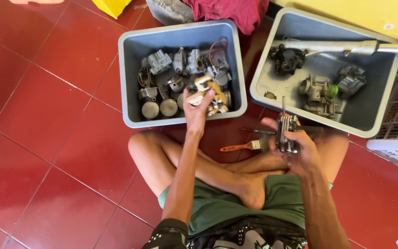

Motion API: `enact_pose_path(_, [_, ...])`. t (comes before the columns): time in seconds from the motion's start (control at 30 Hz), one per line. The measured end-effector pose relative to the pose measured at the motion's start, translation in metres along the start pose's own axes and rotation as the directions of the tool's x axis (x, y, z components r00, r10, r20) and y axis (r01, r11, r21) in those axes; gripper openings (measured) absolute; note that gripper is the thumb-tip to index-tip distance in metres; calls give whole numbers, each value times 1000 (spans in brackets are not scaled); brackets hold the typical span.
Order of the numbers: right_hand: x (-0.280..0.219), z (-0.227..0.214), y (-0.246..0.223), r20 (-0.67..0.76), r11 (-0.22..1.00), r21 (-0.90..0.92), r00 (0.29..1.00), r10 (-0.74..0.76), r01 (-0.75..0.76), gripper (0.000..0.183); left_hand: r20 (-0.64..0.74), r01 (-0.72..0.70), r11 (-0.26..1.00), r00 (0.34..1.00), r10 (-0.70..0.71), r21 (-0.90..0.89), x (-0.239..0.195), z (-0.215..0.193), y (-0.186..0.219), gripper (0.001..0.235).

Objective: Cleaning and assembling motorcycle carburetor components using a brush and a multi-tool while sitting on the floor.

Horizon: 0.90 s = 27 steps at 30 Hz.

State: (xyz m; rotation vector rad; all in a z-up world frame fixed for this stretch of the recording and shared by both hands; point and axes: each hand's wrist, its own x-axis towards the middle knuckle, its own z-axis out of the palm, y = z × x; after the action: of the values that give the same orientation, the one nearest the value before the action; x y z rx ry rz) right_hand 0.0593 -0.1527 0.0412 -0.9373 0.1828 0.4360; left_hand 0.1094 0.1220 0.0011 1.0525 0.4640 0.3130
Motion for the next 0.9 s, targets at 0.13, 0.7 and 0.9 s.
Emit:
enact_pose_path(0.13, [10, 11, -4, -14, 946, -292, 990, 139, -137, 37, 74, -152, 965, 988, 139, 215, 15, 5, -10, 70])
enact_pose_path(0.7, [77, 35, -49, 164, 841, -530, 959, 231, -112, 20, 179, -180, 961, 973, 143, 210, 32, -9, -15, 47])
enact_pose_path(0.9, [80, 30, -43, 175, 854, -505, 954, 244, -126, 20, 188, -191, 954, 971, 149, 229, 29, -11, -9, 46])
